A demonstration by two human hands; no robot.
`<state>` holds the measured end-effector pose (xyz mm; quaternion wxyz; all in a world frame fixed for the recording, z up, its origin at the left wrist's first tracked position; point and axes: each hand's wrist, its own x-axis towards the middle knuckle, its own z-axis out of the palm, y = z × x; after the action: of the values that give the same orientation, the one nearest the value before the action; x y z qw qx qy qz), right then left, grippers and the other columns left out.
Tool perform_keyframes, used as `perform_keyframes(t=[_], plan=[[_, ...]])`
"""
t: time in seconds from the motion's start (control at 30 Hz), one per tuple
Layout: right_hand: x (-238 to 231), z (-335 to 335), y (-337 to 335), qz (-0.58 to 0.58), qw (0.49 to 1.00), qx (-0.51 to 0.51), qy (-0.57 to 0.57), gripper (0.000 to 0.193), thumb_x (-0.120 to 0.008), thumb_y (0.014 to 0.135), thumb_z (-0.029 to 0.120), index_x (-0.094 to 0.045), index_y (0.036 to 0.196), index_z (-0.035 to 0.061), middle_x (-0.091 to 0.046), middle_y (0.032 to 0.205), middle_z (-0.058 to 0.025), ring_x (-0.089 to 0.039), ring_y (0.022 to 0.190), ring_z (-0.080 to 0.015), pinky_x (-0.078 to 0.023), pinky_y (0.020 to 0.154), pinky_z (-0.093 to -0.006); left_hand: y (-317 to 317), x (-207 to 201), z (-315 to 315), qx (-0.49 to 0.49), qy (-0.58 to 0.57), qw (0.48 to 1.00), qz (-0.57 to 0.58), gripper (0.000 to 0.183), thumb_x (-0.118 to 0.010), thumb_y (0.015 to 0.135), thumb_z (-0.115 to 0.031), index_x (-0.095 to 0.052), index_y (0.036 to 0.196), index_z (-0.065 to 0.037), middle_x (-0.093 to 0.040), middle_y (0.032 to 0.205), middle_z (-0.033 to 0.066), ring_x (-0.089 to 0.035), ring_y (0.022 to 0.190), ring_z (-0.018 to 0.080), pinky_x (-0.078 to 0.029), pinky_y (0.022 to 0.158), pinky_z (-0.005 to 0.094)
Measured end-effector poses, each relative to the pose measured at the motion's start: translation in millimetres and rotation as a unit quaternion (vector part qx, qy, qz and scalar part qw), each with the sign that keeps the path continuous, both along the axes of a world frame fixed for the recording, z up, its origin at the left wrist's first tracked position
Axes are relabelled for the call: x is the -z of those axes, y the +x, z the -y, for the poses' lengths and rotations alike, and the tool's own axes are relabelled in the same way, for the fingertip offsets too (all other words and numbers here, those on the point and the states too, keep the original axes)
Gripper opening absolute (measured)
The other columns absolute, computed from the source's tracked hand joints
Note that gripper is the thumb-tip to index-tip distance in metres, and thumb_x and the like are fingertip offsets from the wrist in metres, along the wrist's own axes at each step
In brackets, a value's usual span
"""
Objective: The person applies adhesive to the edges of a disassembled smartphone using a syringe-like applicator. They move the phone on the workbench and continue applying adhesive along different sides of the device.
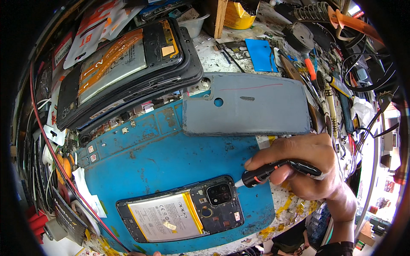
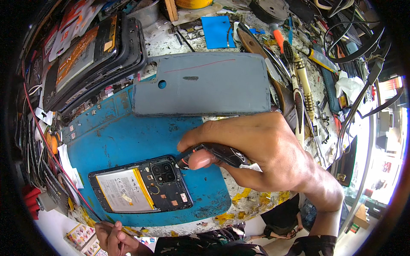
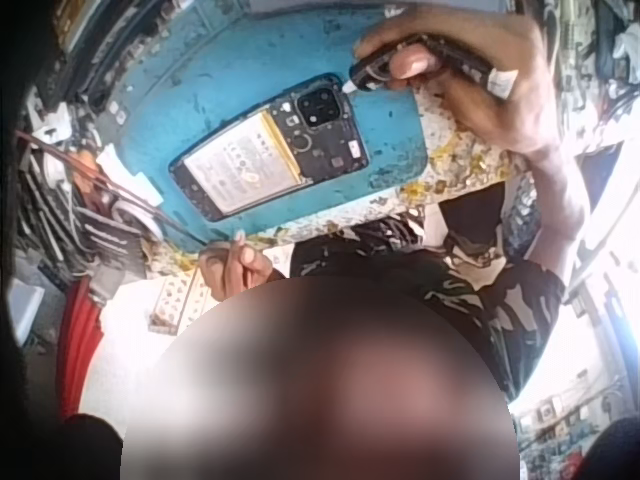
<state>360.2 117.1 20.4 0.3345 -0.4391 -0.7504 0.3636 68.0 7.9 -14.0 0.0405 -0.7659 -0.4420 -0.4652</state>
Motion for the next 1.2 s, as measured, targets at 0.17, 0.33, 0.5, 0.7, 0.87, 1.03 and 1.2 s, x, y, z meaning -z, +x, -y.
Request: perform_keyframes(t=[0.17,0.33,0.5,0.7,0.87,1.03,1.2], plan=[[1.2,-0.8,0.4,-0.010,1.000,-0.012,0.007,0.025,-0.054,0.091,0.018,-0.068,0.086,-0.0024,-0.069,0.076,-0.0133,-0.068,0.063,-0.0245,-0.055,0.061,-0.0315,1.1,-0.6,1.2,0.000,-0.009,1.000,0.007,0.025,-0.057,0.086,-0.008,-0.065,0.070,0.010,-0.042,0.048,0.0091,-0.039,0.040,0.0194,-0.027,0.039,0.0299],[1.5,-0.5,0.9,0.004,1.000,-0.012,0.009,0.023,-0.055,0.089,0.016,-0.068,0.086,-0.0027,-0.069,0.074,-0.0136,-0.067,0.061,-0.0238,-0.054,0.061,-0.0313,-0.7,2.0,-0.7,0.007,0.008,1.000,0.002,0.025,-0.057,0.085,-0.007,-0.064,0.069,0.010,-0.041,0.047,0.0091,-0.038,0.040,0.0190,-0.026,0.038,0.0297],[2.4,0.0,0.7,-0.004,1.000,-0.008,0.007,0.025,-0.056,0.090,0.018,-0.069,0.085,-0.0024,-0.068,0.073,-0.0134,-0.066,0.059,-0.0232,-0.053,0.058,-0.0310,-1.9,2.7,-1.5,0.012,0.020,1.000,0.002,0.025,-0.058,0.085,-0.007,-0.064,0.068,0.010,-0.040,0.046,0.0088,-0.037,0.038,0.0185,-0.025,0.037,0.0293],[4.7,0.5,-0.4,-0.013,1.000,0.002,0.013,0.029,-0.055,0.091,0.023,-0.069,0.085,-0.0012,-0.067,0.070,-0.0130,-0.066,0.058,-0.0228,-0.052,0.056,-0.0303,-3.2,1.4,0.0,0.007,0.004,1.000,-0.015,0.025,-0.058,0.085,-0.007,-0.064,0.067,0.010,-0.041,0.046,0.0091,-0.037,0.038,0.0184,-0.024,0.037,0.0294],[3.9,0.5,1.7,0.004,1.000,-0.010,0.022,0.029,-0.056,0.091,0.023,-0.070,0.084,-0.0010,-0.067,0.069,-0.0126,-0.066,0.057,-0.0226,-0.052,0.055,-0.0305,-4.2,2.2,-0.4,0.011,0.011,1.000,-0.017,0.025,-0.058,0.085,-0.007,-0.064,0.067,0.010,-0.041,0.046,0.0091,-0.037,0.038,0.0185,-0.025,0.038,0.0294],[5.6,0.4,0.9,-0.013,1.000,-0.011,0.024,0.030,-0.057,0.090,0.026,-0.069,0.084,-0.0015,-0.067,0.068,-0.0124,-0.065,0.055,-0.0224,-0.052,0.054,-0.0308,-1.6,3.9,0.5,-0.003,0.014,1.000,-0.003,0.026,-0.057,0.086,-0.008,-0.065,0.068,0.010,-0.041,0.046,0.0088,-0.037,0.038,0.0185,-0.025,0.038,0.0293],[3.3,0.8,2.5,-0.016,0.999,-0.031,0.001,0.036,-0.058,0.091,0.032,-0.069,0.085,-0.0018,-0.067,0.070,-0.0127,-0.065,0.055,-0.0223,-0.052,0.053,-0.0311,-1.1,1.8,1.0,-0.003,0.005,1.000,-0.006,0.026,-0.057,0.086,-0.008,-0.064,0.068,0.009,-0.041,0.047,0.0090,-0.038,0.039,0.0191,-0.026,0.038,0.0295]])
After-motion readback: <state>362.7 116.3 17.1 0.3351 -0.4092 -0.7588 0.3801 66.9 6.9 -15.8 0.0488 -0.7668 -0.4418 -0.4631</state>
